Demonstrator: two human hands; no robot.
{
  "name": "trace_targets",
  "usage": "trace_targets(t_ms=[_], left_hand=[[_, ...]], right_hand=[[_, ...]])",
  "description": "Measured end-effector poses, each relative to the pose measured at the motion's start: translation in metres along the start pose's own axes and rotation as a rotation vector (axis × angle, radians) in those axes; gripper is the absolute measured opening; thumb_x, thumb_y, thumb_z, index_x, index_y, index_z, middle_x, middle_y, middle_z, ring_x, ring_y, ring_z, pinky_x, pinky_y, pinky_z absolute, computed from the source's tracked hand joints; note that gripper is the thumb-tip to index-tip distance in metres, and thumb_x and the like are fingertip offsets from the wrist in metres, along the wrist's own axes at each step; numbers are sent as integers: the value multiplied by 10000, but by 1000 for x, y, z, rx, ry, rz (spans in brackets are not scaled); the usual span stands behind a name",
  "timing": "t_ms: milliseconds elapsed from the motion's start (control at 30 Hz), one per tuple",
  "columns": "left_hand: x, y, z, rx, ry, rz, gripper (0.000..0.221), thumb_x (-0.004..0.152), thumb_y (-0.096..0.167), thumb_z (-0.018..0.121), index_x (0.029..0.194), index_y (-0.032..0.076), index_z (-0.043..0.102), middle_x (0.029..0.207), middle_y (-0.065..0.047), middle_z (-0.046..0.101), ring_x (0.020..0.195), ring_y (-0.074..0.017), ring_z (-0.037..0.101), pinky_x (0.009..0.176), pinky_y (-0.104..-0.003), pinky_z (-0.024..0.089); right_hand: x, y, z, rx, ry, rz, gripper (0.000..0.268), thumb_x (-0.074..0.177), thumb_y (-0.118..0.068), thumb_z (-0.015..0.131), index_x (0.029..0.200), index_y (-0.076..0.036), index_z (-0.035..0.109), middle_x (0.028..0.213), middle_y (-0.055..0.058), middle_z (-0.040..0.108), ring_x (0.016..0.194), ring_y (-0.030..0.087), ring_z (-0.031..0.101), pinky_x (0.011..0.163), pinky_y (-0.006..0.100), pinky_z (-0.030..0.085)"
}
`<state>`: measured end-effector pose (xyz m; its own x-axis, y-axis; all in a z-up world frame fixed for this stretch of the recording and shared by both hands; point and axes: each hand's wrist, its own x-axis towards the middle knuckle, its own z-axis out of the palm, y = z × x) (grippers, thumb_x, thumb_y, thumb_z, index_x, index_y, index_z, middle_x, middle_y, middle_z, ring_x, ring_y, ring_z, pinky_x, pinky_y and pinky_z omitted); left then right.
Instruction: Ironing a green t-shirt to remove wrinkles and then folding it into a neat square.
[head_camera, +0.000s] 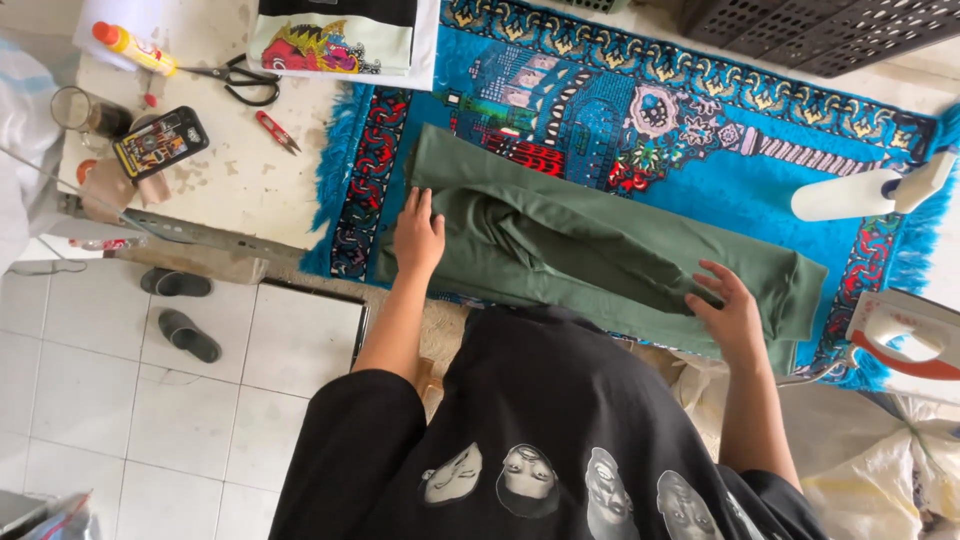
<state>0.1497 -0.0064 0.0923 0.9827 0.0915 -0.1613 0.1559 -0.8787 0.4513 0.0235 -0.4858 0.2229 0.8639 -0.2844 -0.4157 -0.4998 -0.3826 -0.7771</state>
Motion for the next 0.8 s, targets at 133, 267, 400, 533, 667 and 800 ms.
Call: trace_targets(t_ms=[133,267,400,533,667,800], left_hand=[[25,-9,4,61,-25,-20,413,1003,203,666,1401,168,560,1422,-53,466,1202,-258,630,880,-376,649],[30,-22,4,221,173,209,126,869,94,801,910,134,689,1091,-85,520,820,-331,549,468,-430,490],[35,-28,4,226,142,187,105,948,152,730,1043,146,776,1200,-79,533,938,-329,572,469,-445,545],[43,-32,11,129,110,68,165,970,201,675,1075,172,800,1217,-61,552,1008,-365,605,566,-504,561],[47,-18,9,23,66,-132,213,1006,298,635,1059,176,802,1296,-63,514,1027,-363,569,558,-530,558],[55,-16,23,35,117,-176,285,1027,371,631,1044,132,785,1284,-75,501,1051,-354,567,586,-501,566]], right_hand=[[26,43,-38,-498,65,-79,672,738,-339,829,1388,-312,662,1088,3,750,1043,263,689,894,436,523],[-7,-16,-57,-520,235,-394,327,913,16,671,1208,-109,738,1157,51,734,1086,243,670,930,392,507],[-51,-77,-60,-587,207,-704,314,974,43,698,1283,-8,706,1187,207,638,1070,360,630,941,455,517],[-74,-85,-66,-1005,136,-580,915,592,-636,861,1413,-267,700,1201,115,514,953,254,630,758,439,594],[-65,-50,-67,-1110,266,-426,490,810,-550,827,1258,-361,764,1257,40,566,968,214,678,622,439,568],[-19,35,-70,-612,286,-181,508,1184,-236,597,749,22,545,758,97,454,677,262,439,635,435,289]])
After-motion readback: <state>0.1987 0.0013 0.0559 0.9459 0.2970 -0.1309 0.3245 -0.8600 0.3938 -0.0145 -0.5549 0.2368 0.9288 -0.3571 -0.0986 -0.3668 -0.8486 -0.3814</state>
